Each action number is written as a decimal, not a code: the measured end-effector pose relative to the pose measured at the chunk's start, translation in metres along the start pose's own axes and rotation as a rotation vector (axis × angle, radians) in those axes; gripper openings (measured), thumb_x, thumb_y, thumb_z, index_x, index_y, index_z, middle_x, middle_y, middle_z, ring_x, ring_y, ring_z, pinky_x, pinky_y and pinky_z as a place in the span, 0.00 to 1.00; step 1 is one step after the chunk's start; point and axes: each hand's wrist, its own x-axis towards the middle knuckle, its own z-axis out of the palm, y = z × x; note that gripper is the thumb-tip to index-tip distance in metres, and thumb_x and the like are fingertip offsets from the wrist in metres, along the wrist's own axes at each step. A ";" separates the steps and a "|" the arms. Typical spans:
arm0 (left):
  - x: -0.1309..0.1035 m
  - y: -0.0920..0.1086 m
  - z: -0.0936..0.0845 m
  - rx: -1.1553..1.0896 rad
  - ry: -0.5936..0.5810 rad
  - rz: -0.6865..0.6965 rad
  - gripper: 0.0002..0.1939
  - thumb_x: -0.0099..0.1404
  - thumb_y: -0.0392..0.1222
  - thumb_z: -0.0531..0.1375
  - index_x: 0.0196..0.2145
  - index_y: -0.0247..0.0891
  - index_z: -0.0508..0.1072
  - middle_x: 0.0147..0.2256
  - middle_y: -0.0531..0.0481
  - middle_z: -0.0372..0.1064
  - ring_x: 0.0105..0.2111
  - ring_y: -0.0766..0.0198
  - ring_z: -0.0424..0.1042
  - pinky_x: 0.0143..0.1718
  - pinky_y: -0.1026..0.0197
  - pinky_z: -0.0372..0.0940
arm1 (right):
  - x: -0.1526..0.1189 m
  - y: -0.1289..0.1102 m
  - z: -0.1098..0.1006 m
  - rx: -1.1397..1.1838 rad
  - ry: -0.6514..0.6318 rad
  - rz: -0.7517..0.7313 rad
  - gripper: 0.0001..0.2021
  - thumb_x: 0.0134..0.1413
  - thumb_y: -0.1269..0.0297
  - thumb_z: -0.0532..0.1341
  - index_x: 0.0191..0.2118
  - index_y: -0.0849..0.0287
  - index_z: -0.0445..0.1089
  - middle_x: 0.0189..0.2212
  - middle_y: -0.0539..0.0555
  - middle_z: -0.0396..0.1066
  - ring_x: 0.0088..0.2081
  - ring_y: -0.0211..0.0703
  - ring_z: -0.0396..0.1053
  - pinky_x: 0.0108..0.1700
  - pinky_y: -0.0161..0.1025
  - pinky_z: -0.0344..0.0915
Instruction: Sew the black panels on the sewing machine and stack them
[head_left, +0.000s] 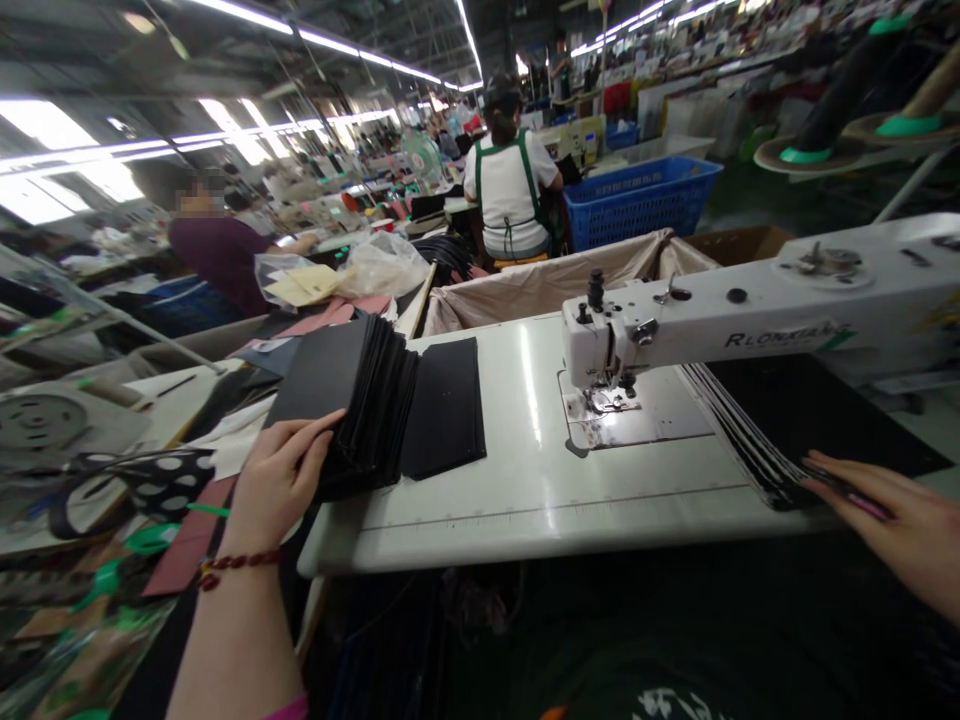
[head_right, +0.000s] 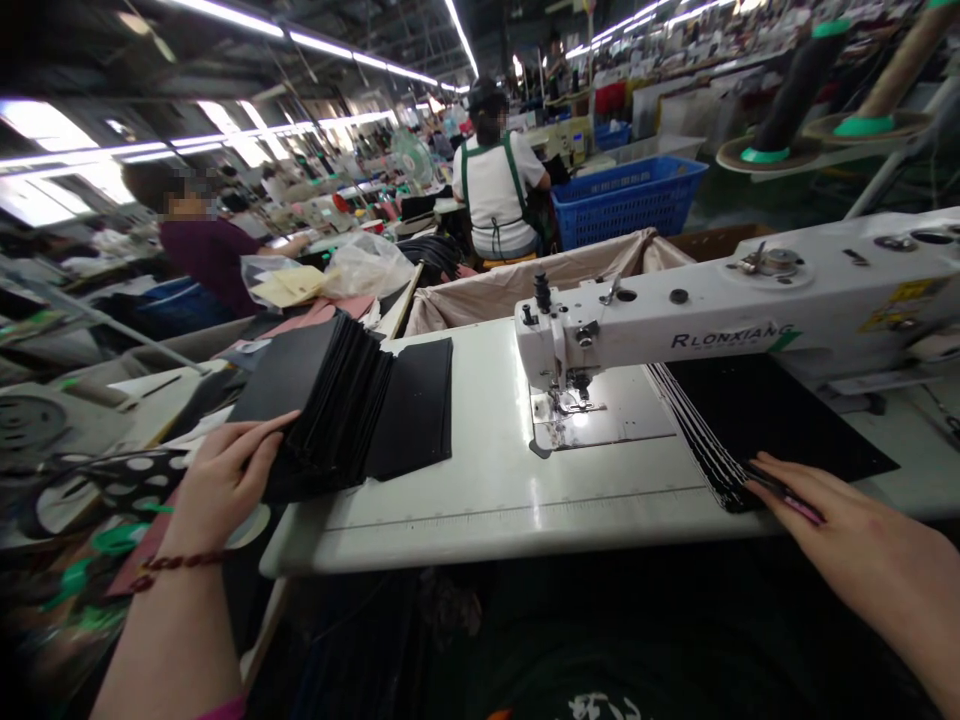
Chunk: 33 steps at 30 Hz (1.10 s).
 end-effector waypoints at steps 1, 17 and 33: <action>0.000 0.000 0.001 -0.010 0.008 -0.003 0.17 0.70 0.47 0.54 0.55 0.60 0.68 0.38 0.57 0.67 0.39 0.66 0.69 0.48 0.57 0.66 | 0.001 0.005 0.000 -0.023 -0.028 -0.023 0.24 0.57 0.39 0.49 0.51 0.37 0.71 0.48 0.54 0.75 0.38 0.46 0.76 0.36 0.45 0.67; -0.003 0.280 0.096 -0.677 -0.369 0.495 0.27 0.69 0.40 0.55 0.64 0.46 0.57 0.63 0.48 0.56 0.62 0.57 0.59 0.61 0.52 0.60 | -0.020 -0.213 0.006 0.417 -0.763 -0.518 0.06 0.58 0.63 0.58 0.37 0.56 0.70 0.34 0.50 0.74 0.33 0.40 0.70 0.32 0.35 0.57; -0.019 0.249 0.149 -0.408 -0.524 0.339 0.25 0.72 0.47 0.50 0.65 0.44 0.53 0.67 0.47 0.47 0.67 0.56 0.46 0.66 0.45 0.47 | 0.091 -0.172 0.101 0.107 -0.440 -0.313 0.22 0.62 0.67 0.54 0.61 0.48 0.59 0.63 0.50 0.59 0.51 0.46 0.70 0.44 0.41 0.70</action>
